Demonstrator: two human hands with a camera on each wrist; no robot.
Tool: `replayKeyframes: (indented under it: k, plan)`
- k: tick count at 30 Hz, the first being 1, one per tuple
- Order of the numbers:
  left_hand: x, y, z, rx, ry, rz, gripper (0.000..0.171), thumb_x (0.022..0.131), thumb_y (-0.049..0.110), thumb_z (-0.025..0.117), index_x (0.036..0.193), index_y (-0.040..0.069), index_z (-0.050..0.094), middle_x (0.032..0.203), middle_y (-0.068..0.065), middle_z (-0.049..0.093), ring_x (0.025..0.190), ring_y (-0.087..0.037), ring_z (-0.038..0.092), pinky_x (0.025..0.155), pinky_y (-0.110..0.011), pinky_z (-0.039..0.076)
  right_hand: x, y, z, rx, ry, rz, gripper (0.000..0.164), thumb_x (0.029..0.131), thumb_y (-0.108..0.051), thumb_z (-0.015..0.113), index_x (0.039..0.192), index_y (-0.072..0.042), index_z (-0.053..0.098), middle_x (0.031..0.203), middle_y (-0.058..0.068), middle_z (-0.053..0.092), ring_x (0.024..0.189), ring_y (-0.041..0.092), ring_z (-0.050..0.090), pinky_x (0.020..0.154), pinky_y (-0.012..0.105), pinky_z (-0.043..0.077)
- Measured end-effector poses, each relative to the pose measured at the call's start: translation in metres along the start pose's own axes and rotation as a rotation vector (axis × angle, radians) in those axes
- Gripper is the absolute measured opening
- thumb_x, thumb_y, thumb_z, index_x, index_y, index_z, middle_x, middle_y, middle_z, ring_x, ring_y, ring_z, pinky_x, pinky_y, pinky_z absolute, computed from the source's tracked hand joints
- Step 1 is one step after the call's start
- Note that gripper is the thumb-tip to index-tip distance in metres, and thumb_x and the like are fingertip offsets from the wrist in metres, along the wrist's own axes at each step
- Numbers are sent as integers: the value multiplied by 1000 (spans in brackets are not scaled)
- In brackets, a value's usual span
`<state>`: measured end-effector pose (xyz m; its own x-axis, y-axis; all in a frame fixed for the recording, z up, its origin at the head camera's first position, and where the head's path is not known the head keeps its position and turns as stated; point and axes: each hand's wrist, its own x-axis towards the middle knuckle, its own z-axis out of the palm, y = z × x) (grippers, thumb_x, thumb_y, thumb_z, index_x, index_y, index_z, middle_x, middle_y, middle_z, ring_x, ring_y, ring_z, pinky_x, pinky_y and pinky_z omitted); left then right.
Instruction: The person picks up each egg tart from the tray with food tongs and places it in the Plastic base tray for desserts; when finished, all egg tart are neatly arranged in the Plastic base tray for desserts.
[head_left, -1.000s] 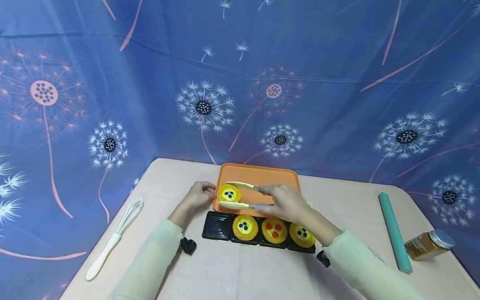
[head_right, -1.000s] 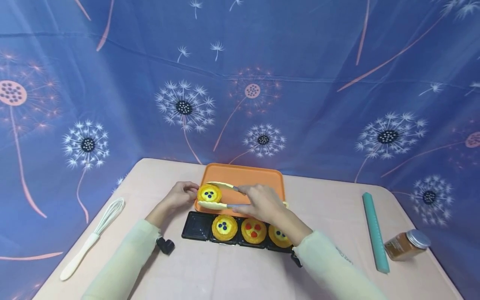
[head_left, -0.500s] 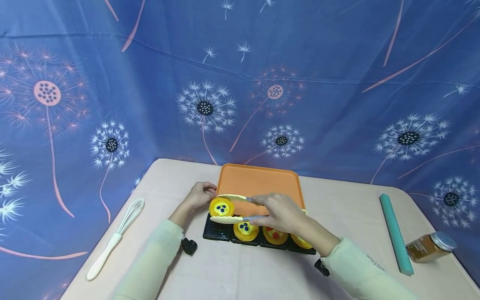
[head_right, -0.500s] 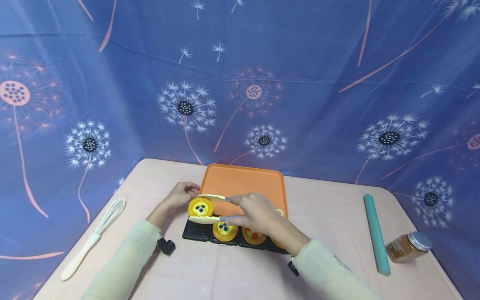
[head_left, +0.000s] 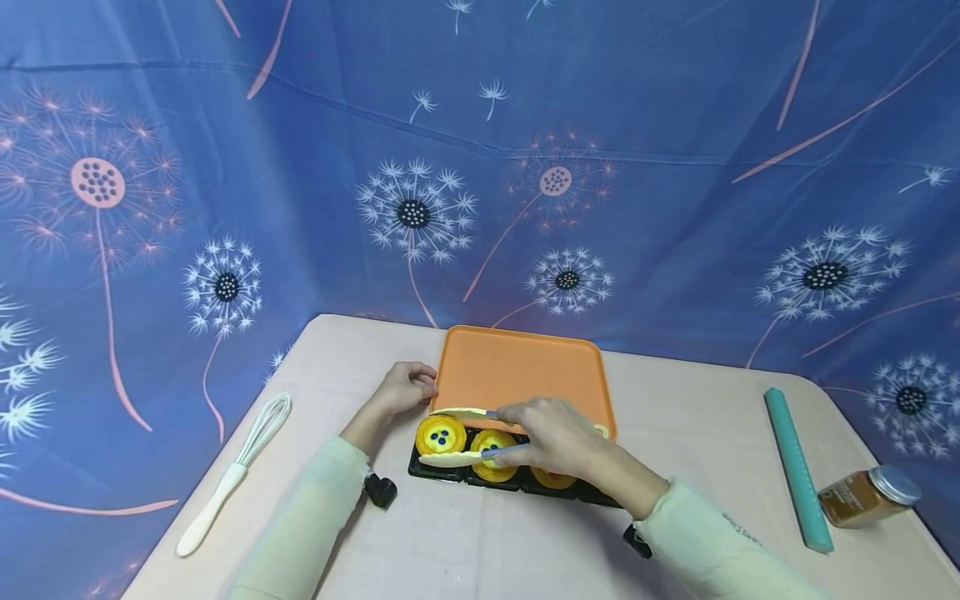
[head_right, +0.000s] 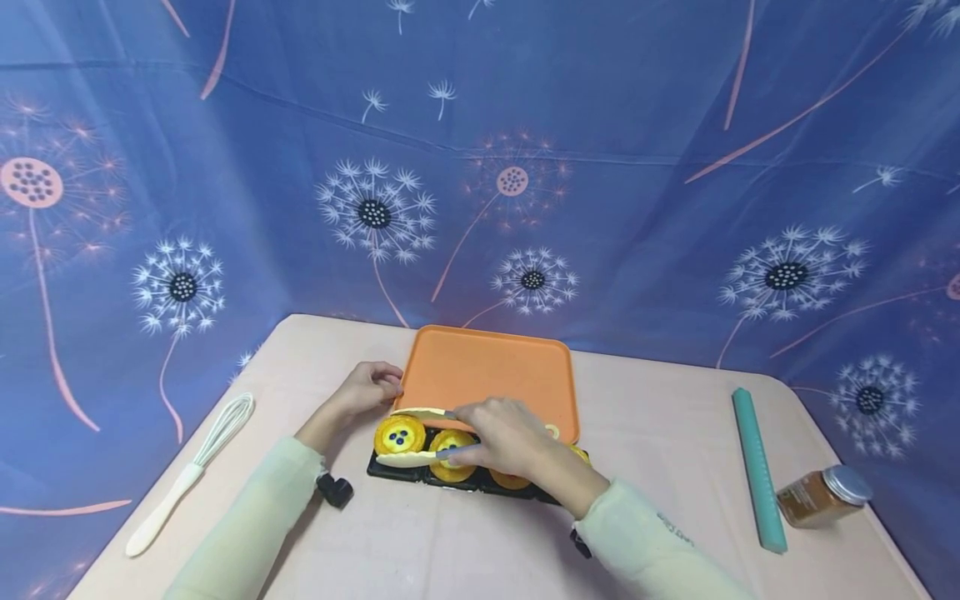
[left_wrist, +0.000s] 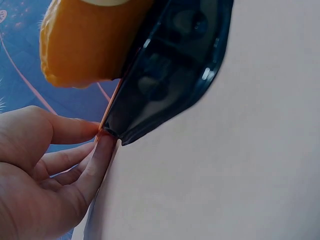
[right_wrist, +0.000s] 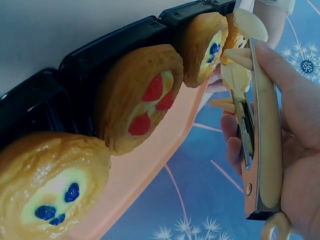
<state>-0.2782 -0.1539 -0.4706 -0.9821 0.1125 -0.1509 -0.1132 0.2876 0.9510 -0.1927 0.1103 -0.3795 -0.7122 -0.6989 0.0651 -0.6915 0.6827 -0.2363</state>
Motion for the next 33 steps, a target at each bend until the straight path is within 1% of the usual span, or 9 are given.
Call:
replayKeyframes:
  k: [2,8,9,15,16,23,27,29,33]
  plan:
    - [0,-1,0,3,2,-2,30,82,-4,61,112,-7,60,89,-13,62,73,-16,60,68,-28,55,0,0,1,-3,5,-7,60,78,-51,70,124,-13,62,107,1,70,85,16,67,66,28,52]
    - [0,-2,0,-2,-1,10,30,82,-5,60,112,-8,60,89,-14,62,73,-16,61,69,-28,55,0,-1,5,-39,28,-43,60,76,-53,70,121,-13,64,109,-2,69,89,14,65,70,30,53]
    - [-4,3,0,-1,-6,12,31,82,-5,59,113,-9,59,90,-16,62,75,-18,62,70,-30,55,0,-1,6,-38,27,-43,60,76,-53,70,121,-13,64,109,-2,69,88,14,65,70,30,53]
    - [-4,3,1,-9,-8,11,29,82,-6,60,112,-9,59,91,-16,61,74,-19,61,71,-31,55,-1,-1,7,-23,25,-35,62,76,-52,71,123,-13,63,110,-1,69,90,16,65,70,30,53]
    - [0,-1,1,-12,-4,14,29,82,-6,60,110,-8,60,89,-14,61,72,-16,60,69,-29,55,-1,-1,7,-25,26,-31,63,76,-53,71,124,-13,63,111,-1,69,91,16,65,71,31,54]
    - [1,-1,0,-4,-9,31,31,80,-7,57,111,-9,59,87,-14,62,72,-14,59,67,-28,54,-3,-2,6,-19,32,-8,83,65,-62,74,129,-12,58,123,0,63,108,20,61,86,39,51]
    - [1,-1,1,-7,-7,19,30,81,-6,57,112,-8,59,89,-13,61,73,-15,58,67,-29,54,-8,0,2,-5,52,7,89,62,-65,74,131,-12,56,128,-1,60,113,21,58,90,39,50]
    - [1,-2,1,-14,-1,11,30,82,-5,58,111,-7,60,90,-14,61,73,-16,58,69,-30,55,-12,2,-1,13,75,26,89,62,-66,74,131,-13,56,129,-2,59,111,19,59,87,37,51]
    - [3,-3,2,-8,9,-3,29,81,-4,62,109,-6,61,90,-13,61,73,-16,59,69,-29,55,-27,11,-7,55,126,99,89,61,-66,74,131,-15,56,129,-3,59,93,12,62,73,29,52]
